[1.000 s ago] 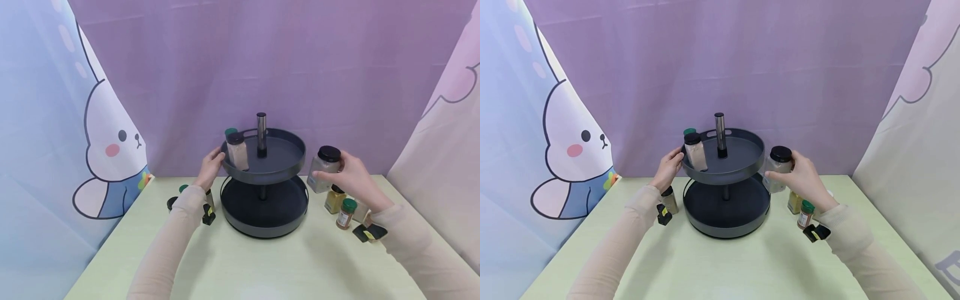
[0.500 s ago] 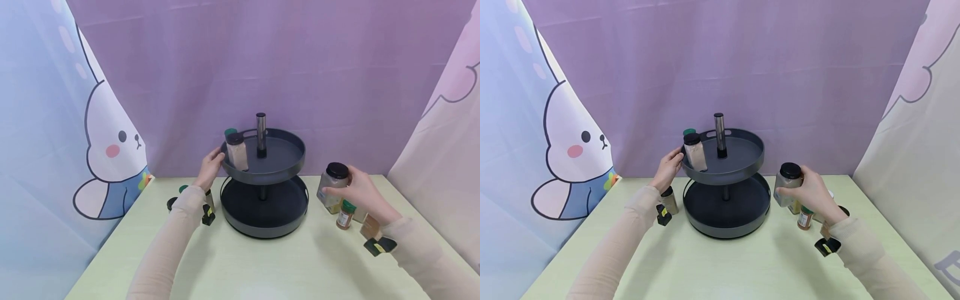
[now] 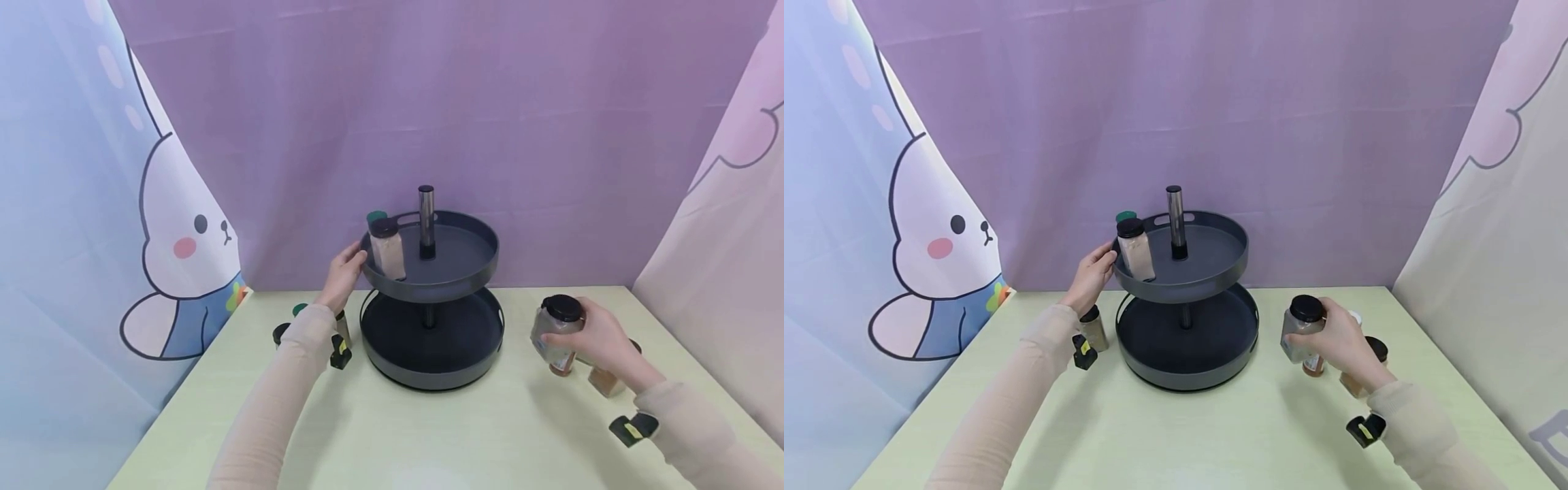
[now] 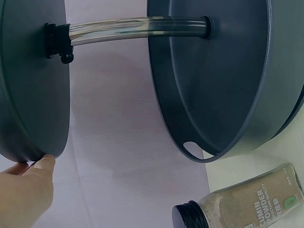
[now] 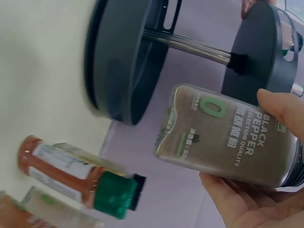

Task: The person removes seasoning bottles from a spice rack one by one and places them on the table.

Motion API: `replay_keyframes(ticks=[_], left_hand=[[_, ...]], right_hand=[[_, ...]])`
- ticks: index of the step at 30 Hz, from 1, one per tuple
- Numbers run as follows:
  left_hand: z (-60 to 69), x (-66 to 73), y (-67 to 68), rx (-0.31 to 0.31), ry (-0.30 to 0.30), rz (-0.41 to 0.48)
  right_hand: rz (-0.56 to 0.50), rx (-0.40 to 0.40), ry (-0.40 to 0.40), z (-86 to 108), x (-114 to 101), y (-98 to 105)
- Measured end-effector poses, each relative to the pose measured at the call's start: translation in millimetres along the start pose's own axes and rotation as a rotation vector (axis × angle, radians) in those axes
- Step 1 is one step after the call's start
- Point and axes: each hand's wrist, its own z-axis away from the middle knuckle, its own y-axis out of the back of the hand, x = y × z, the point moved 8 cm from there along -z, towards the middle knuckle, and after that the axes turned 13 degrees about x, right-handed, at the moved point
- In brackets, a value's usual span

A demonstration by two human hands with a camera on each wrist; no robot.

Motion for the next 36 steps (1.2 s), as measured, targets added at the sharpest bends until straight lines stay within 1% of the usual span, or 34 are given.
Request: replay_keyframes(ticks=[6, 11, 15, 18, 22, 28, 36], left_hand=[[1.0, 1.9, -0.3, 0.0, -0.006, 0.007], [0.2, 2.2, 0.1, 0.006, -0.006, 0.014], [0.5, 1.6, -0.6, -0.006, -0.006, 0.01], [1.6, 1.3, -1.2, -0.012, -0.005, 0.004], [2.5, 2.3, -2.0, -0.019, -0.013, -0.001], [1.9, 3.1, -2.7, -0.021, -0.016, -0.011], [2.1, 1.9, -1.4, -0.017, -0.009, -0.003]], right_hand=[[0.017, -0.034, -0.024, 8.4, 15.9, -5.2], [0.041, -0.037, -0.031, 14.7, 28.6, -8.9], [0.054, -0.026, -0.04, 19.5, 39.7, -12.5], [0.063, -0.025, -0.056, 22.7, 48.0, -14.5], [0.069, -0.044, -0.09, 26.7, 58.3, -18.0], [0.08, -0.037, -0.099, 31.4, 66.1, -21.2], [0.031, -0.026, -0.095, 36.6, 71.7, -25.8]])
